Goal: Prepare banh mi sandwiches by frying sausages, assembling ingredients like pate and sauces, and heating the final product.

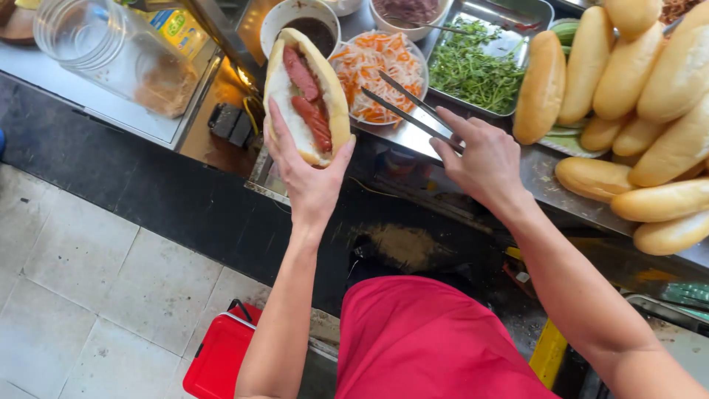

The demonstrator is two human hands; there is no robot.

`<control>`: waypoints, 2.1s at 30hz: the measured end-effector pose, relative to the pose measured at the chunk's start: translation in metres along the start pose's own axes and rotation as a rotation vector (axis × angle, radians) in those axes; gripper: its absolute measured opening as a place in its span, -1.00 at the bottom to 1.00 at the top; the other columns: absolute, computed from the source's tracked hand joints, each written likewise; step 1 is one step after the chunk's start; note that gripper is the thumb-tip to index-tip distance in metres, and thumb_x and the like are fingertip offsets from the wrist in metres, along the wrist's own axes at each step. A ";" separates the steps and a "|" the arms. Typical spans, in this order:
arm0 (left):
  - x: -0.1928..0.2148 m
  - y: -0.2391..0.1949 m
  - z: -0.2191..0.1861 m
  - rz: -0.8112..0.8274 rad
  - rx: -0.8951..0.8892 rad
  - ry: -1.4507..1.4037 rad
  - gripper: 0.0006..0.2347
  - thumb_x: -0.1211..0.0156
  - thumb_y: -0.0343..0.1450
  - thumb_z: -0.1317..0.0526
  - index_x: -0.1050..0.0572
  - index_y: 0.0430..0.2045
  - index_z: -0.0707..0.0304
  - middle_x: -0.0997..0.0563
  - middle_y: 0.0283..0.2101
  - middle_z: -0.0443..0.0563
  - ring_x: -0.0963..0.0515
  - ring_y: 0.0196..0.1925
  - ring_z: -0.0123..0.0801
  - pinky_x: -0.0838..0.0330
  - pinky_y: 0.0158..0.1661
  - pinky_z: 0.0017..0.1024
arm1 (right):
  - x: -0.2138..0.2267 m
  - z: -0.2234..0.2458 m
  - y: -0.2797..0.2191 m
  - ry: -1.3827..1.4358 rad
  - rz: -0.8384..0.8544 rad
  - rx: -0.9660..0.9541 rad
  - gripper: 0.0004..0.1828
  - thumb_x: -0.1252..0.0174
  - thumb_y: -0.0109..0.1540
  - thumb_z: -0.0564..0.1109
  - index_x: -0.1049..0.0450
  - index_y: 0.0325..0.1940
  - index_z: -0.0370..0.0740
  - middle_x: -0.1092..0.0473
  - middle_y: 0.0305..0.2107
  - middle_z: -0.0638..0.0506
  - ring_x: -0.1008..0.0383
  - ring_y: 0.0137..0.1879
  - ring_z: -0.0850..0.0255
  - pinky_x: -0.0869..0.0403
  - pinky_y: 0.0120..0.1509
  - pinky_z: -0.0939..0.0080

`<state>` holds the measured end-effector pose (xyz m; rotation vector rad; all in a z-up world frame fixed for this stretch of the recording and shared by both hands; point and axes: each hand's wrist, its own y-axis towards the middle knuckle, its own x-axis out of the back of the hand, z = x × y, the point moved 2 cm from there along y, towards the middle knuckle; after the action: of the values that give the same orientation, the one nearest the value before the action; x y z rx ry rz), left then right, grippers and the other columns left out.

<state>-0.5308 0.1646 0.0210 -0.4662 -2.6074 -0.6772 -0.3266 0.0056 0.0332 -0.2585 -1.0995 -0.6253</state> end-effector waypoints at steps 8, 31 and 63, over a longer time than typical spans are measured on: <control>0.014 0.012 0.055 0.064 0.095 -0.187 0.01 -0.58 0.30 0.24 0.17 0.54 0.13 -0.05 0.51 0.45 -0.14 0.55 0.20 -0.15 0.46 -0.04 | -0.029 0.030 0.016 -0.173 -0.049 0.013 -0.57 -0.25 0.31 0.04 -0.57 0.28 0.07 -0.53 -0.41 -0.06 -0.54 -0.34 -0.07 -0.45 -0.25 -0.08; -0.026 0.037 0.060 0.139 0.079 -0.286 0.02 -0.58 0.26 0.28 0.15 0.54 0.12 -0.01 0.50 0.37 -0.13 0.55 0.12 -0.13 0.48 -0.09 | 0.026 0.036 0.019 0.121 -0.183 -0.143 -0.58 -0.34 0.34 -0.04 -0.57 0.29 -0.08 -0.53 -0.46 -0.15 -0.45 -0.47 0.22 -0.43 -0.25 0.16; -0.029 0.045 0.041 0.117 0.025 -0.263 0.08 -0.63 0.18 0.31 0.16 0.53 0.09 -0.03 0.49 0.31 -0.16 0.53 0.10 -0.14 0.48 -0.12 | 0.058 0.072 -0.004 0.281 -0.184 -0.106 -0.56 -0.33 0.34 -0.07 -0.54 0.32 -0.13 -0.56 -0.39 -0.05 -0.34 -0.34 0.47 -0.40 -0.23 0.36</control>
<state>-0.4996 0.2172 -0.0076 -0.7387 -2.8003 -0.5772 -0.3652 0.0185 0.1165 -0.1553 -0.8254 -0.8588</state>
